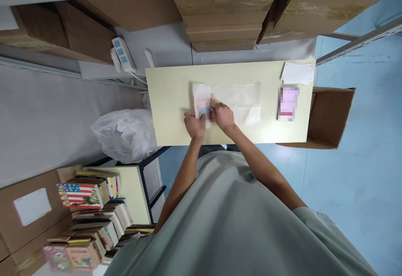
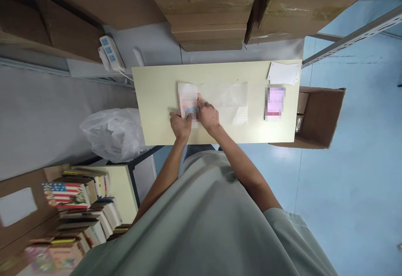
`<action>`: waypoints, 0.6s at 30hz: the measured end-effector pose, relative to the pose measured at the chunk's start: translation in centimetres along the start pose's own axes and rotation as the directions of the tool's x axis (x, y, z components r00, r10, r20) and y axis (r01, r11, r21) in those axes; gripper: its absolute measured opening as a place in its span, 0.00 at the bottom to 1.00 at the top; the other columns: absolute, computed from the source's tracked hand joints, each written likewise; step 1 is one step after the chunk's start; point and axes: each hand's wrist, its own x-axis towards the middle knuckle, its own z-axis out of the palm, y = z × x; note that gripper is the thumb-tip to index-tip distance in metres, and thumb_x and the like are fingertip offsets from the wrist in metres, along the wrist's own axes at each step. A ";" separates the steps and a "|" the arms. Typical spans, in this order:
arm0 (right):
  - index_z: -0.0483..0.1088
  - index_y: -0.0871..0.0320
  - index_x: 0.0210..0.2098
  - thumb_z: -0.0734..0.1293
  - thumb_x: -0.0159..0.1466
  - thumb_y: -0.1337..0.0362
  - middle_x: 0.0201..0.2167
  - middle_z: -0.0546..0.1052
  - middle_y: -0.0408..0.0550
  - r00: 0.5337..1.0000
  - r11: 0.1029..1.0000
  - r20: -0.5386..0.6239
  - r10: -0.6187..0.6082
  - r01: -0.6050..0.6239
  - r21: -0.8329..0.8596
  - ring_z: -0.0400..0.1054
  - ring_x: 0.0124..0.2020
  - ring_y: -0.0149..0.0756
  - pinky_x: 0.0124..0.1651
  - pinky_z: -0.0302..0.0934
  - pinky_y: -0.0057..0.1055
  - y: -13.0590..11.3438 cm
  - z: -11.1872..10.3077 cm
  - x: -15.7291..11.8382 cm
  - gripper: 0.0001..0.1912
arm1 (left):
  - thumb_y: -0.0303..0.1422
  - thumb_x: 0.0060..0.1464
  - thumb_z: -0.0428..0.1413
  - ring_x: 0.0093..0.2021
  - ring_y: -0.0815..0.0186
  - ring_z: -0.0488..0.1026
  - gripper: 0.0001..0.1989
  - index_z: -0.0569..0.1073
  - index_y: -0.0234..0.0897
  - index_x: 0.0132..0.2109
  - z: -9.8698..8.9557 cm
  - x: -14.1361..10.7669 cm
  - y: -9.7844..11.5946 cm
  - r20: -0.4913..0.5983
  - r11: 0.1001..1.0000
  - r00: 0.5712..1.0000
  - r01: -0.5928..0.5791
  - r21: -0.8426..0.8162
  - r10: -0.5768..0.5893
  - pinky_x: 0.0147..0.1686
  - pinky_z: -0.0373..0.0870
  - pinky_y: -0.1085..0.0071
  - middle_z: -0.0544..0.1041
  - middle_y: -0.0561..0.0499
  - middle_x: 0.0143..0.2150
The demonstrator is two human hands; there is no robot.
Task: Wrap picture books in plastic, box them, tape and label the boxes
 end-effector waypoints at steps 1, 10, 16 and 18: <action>0.77 0.62 0.59 0.60 0.81 0.62 0.57 0.81 0.64 0.997 0.998 -0.057 -0.045 0.048 0.048 0.78 0.55 0.50 0.57 0.71 0.40 -0.2 -0.2 0.4 0.17 | 0.34 0.57 0.69 0.57 0.43 0.75 0.20 0.63 0.43 0.46 0.1 -0.5 0.3 -0.012 1.000 1.000 -0.019 -0.001 0.019 0.62 0.70 0.46 0.77 0.39 0.47; 0.73 0.59 0.64 0.67 0.75 0.54 0.57 0.80 0.58 0.971 0.923 -0.194 -0.138 0.197 0.330 0.81 0.41 0.44 0.56 0.75 0.43 0.4 -1.9 3.7 0.23 | 0.23 0.62 0.62 0.55 0.52 0.75 0.17 0.62 0.44 0.47 1.1 -5.6 2.7 -0.017 0.950 0.950 -0.312 -0.008 0.312 0.58 0.73 0.55 0.73 0.45 0.48; 0.76 0.58 0.56 0.62 0.73 0.63 0.49 0.84 0.52 0.969 0.907 -0.218 -0.121 0.197 0.373 0.80 0.42 0.45 0.52 0.75 0.41 4.6 -3.6 3.2 0.17 | 0.17 0.59 0.59 0.60 0.49 0.75 0.22 0.66 0.39 0.56 3.1 -8.3 3.3 0.102 0.861 0.858 -0.508 0.020 0.504 0.61 0.74 0.55 0.73 0.38 0.56; 0.76 0.58 0.57 0.62 0.72 0.64 0.47 0.84 0.52 0.970 0.912 -0.219 -0.102 0.180 0.369 0.79 0.42 0.46 0.51 0.74 0.41 6.2 -3.5 3.3 0.18 | 0.16 0.61 0.56 0.61 0.48 0.76 0.23 0.68 0.38 0.59 3.9 -8.3 3.2 0.153 0.855 0.849 -0.518 0.043 0.506 0.62 0.74 0.55 0.74 0.37 0.57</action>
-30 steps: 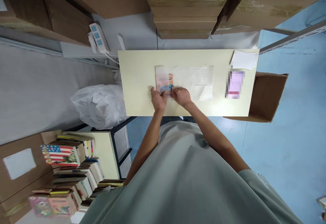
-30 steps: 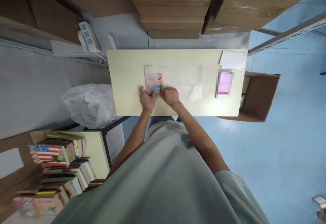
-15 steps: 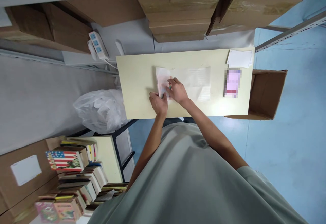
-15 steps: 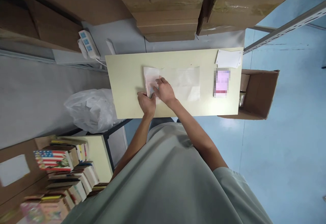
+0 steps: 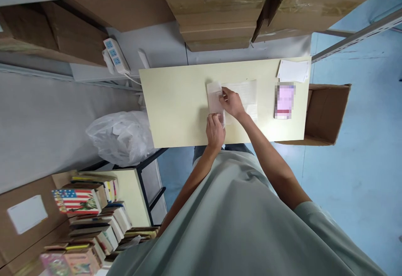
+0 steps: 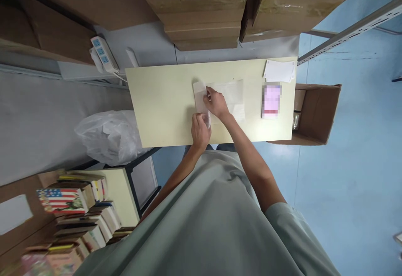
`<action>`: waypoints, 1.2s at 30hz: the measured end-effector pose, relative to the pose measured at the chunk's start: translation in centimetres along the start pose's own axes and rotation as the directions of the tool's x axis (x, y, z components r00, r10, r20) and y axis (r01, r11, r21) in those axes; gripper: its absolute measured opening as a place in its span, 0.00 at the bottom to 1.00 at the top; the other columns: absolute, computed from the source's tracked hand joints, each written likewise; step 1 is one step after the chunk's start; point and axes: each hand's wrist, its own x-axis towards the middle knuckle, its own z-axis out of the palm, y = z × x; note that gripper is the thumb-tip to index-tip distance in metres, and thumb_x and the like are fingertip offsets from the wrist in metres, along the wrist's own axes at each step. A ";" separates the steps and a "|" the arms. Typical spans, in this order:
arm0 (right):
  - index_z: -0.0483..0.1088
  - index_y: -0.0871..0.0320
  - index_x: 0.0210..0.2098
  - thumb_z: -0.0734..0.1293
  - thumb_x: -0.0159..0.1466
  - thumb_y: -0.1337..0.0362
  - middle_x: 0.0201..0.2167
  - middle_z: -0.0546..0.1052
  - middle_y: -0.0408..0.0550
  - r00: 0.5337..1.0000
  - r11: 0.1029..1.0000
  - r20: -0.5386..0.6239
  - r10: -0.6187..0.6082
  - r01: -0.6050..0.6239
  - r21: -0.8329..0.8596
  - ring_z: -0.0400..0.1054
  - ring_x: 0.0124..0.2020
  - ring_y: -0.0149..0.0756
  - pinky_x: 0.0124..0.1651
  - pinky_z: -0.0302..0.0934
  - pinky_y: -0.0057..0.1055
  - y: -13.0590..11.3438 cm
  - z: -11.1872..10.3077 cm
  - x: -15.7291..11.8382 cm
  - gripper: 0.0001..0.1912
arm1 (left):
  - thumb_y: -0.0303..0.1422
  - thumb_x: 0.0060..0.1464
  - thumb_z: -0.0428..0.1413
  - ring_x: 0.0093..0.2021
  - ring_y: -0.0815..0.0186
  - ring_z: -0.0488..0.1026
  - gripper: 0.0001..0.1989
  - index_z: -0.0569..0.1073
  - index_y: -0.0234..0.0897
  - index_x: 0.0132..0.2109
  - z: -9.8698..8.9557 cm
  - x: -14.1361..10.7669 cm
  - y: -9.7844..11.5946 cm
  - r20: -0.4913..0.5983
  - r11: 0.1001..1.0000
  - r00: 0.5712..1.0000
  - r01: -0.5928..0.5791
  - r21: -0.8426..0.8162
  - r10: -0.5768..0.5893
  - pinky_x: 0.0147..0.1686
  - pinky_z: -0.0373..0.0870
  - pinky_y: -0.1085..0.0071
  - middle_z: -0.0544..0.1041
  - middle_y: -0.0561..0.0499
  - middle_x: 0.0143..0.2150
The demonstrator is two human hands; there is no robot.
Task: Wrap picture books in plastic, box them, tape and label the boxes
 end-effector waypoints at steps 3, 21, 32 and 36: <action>0.75 0.57 0.61 0.61 0.73 0.63 0.44 0.83 0.52 0.999 0.999 -0.029 0.024 -0.025 -0.020 0.78 0.43 0.46 0.52 0.73 0.41 2.1 0.1 0.0 0.20 | 0.15 0.61 0.52 0.63 0.46 0.75 0.26 0.68 0.36 0.64 0.9 0.2 -0.5 0.100 0.999 0.995 -0.024 0.029 0.021 0.65 0.73 0.52 0.74 0.34 0.60; 0.73 0.55 0.61 0.59 0.73 0.70 0.52 0.78 0.57 0.987 0.970 -0.064 0.147 -0.156 -0.185 0.77 0.44 0.45 0.49 0.76 0.42 4.0 2.2 -8.6 0.21 | 0.34 0.66 0.60 0.53 0.55 0.81 0.15 0.74 0.39 0.58 0.1 3.7 -5.6 0.137 0.796 0.912 0.404 -0.451 -0.386 0.57 0.79 0.56 0.81 0.39 0.56; 0.65 0.51 0.72 0.60 0.78 0.64 0.59 0.73 0.58 0.980 0.958 0.144 0.139 -0.096 -0.269 0.77 0.51 0.49 0.49 0.76 0.40 0.0 6.2 -8.5 0.24 | 0.31 0.62 0.63 0.41 0.63 0.80 0.11 0.77 0.38 0.51 -5.3 3.5 -6.6 0.026 0.813 0.921 0.356 -0.461 -0.389 0.46 0.80 0.67 0.82 0.47 0.44; 0.68 0.48 0.72 0.62 0.78 0.63 0.58 0.75 0.56 0.974 0.952 0.149 0.173 -0.127 -0.277 0.79 0.51 0.48 0.51 0.75 0.39 0.1 5.0 -8.6 0.24 | 0.33 0.66 0.61 0.42 0.64 0.81 0.14 0.74 0.40 0.57 -5.1 2.7 -3.7 0.032 0.886 0.956 0.282 -0.367 -0.291 0.43 0.80 0.68 0.82 0.45 0.51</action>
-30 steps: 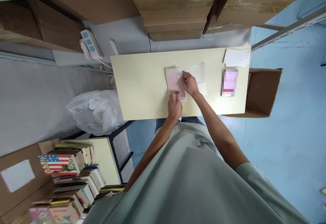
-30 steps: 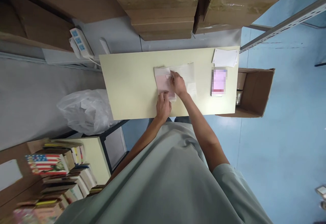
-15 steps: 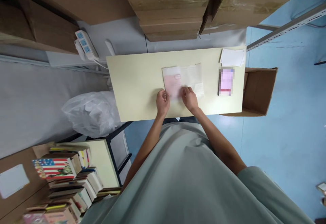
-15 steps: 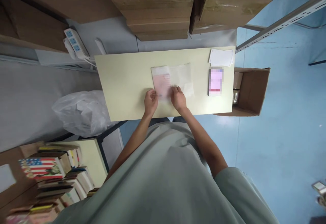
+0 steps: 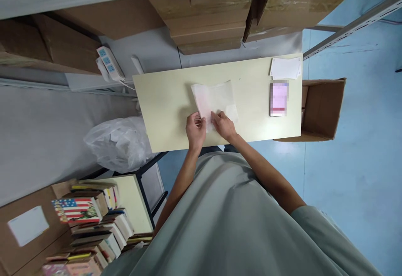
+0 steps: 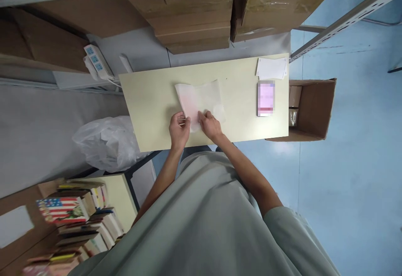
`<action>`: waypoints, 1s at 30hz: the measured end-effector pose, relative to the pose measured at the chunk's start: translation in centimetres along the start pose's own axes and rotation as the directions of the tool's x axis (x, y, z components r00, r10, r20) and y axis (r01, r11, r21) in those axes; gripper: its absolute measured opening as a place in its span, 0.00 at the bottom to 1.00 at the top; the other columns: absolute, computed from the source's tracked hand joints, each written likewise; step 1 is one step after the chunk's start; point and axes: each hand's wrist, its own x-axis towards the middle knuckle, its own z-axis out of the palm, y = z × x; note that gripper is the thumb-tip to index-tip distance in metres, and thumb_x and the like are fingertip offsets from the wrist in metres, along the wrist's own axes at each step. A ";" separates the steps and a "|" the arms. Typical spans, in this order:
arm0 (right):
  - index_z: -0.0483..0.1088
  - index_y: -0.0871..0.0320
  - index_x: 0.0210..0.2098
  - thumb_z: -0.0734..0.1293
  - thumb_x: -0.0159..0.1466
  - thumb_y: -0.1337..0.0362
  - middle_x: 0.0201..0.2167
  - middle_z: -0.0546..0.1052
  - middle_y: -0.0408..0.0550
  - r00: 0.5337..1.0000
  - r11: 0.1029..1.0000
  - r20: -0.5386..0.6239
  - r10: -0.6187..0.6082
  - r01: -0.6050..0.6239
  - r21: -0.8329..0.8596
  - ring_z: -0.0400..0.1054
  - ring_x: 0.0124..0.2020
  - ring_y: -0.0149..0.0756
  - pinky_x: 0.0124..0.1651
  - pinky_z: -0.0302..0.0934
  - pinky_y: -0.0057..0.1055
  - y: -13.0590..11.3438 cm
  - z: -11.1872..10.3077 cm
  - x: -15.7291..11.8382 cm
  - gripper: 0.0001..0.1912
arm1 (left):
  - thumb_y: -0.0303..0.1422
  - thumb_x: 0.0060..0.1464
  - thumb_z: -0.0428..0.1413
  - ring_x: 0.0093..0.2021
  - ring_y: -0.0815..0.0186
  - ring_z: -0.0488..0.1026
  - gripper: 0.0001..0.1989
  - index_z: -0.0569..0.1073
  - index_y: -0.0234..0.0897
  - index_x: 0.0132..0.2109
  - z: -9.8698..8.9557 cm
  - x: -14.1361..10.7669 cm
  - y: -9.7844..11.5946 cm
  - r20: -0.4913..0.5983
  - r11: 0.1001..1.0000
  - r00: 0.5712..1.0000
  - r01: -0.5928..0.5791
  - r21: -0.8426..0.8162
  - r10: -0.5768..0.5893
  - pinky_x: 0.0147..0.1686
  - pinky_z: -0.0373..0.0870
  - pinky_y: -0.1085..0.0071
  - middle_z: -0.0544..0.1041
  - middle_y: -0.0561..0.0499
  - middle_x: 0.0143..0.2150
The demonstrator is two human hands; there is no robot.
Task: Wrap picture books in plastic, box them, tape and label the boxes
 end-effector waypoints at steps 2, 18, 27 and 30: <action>0.71 0.49 0.70 0.63 0.78 0.63 0.57 0.77 0.56 0.999 1.000 -0.032 0.006 -0.005 0.029 0.79 0.50 0.47 0.52 0.75 0.39 1.1 -1.1 -0.4 0.23 | 0.34 0.69 0.59 0.42 0.64 0.81 0.14 0.73 0.41 0.59 1.4 -0.6 1.0 0.043 0.997 0.997 -0.063 0.038 0.062 0.43 0.81 0.68 0.81 0.44 0.53; 0.76 0.62 0.60 0.63 0.77 0.57 0.51 0.83 0.59 0.941 0.955 -0.293 0.171 -0.085 0.284 0.81 0.38 0.43 0.47 0.76 0.40 6.7 -5.3 -3.4 0.20 | 0.33 0.65 0.66 0.61 0.48 0.77 0.21 0.72 0.39 0.62 9.2 1.1 1.3 0.165 0.945 0.964 -0.243 0.219 0.210 0.63 0.75 0.52 0.75 0.37 0.61; 0.80 0.57 0.53 0.68 0.75 0.57 0.50 0.86 0.57 0.892 0.920 -0.273 0.361 -0.292 0.262 0.82 0.44 0.48 0.54 0.74 0.45 5.0 -4.6 -0.7 0.15 | 0.30 0.65 0.63 0.44 0.61 0.83 0.13 0.76 0.38 0.56 5.1 2.9 -2.7 0.149 0.999 0.989 0.002 0.050 -0.010 0.54 0.82 0.60 0.83 0.41 0.54; 0.82 0.55 0.48 0.67 0.74 0.60 0.49 0.86 0.55 0.878 0.911 -0.275 0.391 -0.325 0.255 0.82 0.47 0.48 0.55 0.73 0.44 3.6 -4.0 0.1 0.12 | 0.27 0.64 0.61 0.45 0.61 0.84 0.13 0.78 0.40 0.55 5.2 2.9 -3.3 0.158 1.000 0.988 -0.002 0.007 0.001 0.54 0.83 0.61 0.84 0.43 0.54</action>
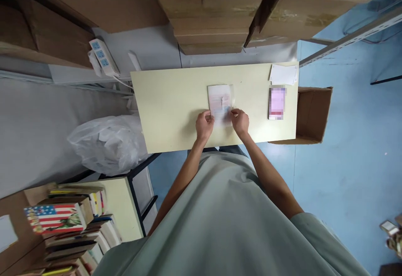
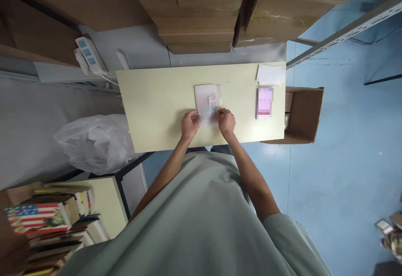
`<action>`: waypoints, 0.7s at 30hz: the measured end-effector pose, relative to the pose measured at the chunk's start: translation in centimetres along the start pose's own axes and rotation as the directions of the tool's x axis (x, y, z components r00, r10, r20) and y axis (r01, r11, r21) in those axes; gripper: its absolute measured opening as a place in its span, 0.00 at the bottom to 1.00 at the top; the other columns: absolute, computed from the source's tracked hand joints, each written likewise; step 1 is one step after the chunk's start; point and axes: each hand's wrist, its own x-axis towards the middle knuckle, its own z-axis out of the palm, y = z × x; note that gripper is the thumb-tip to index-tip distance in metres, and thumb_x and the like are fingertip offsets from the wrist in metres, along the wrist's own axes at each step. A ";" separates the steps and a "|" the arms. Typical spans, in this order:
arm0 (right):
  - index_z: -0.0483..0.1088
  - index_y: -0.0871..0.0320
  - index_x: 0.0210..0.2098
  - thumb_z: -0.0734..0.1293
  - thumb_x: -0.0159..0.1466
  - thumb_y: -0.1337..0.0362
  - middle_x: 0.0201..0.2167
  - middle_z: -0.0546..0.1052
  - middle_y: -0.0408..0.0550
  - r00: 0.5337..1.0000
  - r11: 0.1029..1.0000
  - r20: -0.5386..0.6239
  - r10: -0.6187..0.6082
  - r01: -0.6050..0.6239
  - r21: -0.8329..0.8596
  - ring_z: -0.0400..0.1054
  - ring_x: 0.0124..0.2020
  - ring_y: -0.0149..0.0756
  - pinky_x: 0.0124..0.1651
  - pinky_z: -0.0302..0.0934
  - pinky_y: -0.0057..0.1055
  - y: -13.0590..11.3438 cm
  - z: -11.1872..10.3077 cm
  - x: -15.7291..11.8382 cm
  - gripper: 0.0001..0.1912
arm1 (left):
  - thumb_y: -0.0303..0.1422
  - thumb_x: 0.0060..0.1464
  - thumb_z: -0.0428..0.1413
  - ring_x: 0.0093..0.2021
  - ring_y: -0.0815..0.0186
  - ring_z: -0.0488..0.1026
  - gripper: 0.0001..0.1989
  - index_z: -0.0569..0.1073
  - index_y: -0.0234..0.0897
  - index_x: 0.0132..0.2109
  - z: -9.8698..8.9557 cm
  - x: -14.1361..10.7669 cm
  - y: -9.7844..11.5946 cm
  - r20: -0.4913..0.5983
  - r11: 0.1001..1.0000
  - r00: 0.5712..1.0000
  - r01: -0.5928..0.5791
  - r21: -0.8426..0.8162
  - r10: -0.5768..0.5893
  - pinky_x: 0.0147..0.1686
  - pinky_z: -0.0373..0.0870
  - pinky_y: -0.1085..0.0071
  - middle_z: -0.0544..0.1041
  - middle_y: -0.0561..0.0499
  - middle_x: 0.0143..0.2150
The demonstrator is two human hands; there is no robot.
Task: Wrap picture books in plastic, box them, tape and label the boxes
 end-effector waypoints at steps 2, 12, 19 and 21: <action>0.83 0.54 0.47 0.67 0.73 0.60 0.49 0.87 0.54 1.000 1.000 0.006 0.001 -0.001 -0.012 0.82 0.47 0.48 0.54 0.74 0.44 -1.1 0.8 -0.1 0.12 | 0.27 0.63 0.61 0.44 0.61 0.84 0.14 0.79 0.39 0.55 -0.6 0.1 -0.4 -0.020 1.000 1.000 0.002 0.009 -0.001 0.53 0.83 0.60 0.84 0.42 0.55; 0.83 0.52 0.47 0.65 0.74 0.63 0.47 0.88 0.54 0.978 0.990 0.177 -0.112 0.125 -0.064 0.82 0.49 0.49 0.54 0.75 0.43 -12.5 9.4 0.7 0.13 | 0.25 0.60 0.60 0.50 0.58 0.84 0.21 0.79 0.40 0.59 -11.7 3.1 -5.3 -0.182 0.995 0.980 0.091 0.031 -0.084 0.55 0.82 0.59 0.81 0.40 0.60; 0.84 0.52 0.46 0.63 0.73 0.64 0.41 0.88 0.57 0.955 0.979 0.237 -0.177 0.196 -0.057 0.83 0.46 0.50 0.53 0.75 0.47 -19.7 16.8 0.6 0.16 | 0.23 0.57 0.61 0.60 0.54 0.81 0.24 0.79 0.42 0.59 -19.7 5.4 -8.3 -0.220 0.994 0.974 0.080 0.072 -0.063 0.61 0.81 0.55 0.79 0.40 0.64; 0.85 0.51 0.43 0.65 0.72 0.64 0.40 0.88 0.57 0.950 0.976 0.236 -0.205 0.215 -0.020 0.83 0.45 0.50 0.53 0.75 0.48 -20.6 18.1 0.4 0.14 | 0.21 0.57 0.59 0.65 0.53 0.78 0.24 0.79 0.42 0.59 -21.2 5.4 -8.6 -0.212 0.995 0.976 0.071 0.068 -0.055 0.63 0.80 0.55 0.78 0.41 0.67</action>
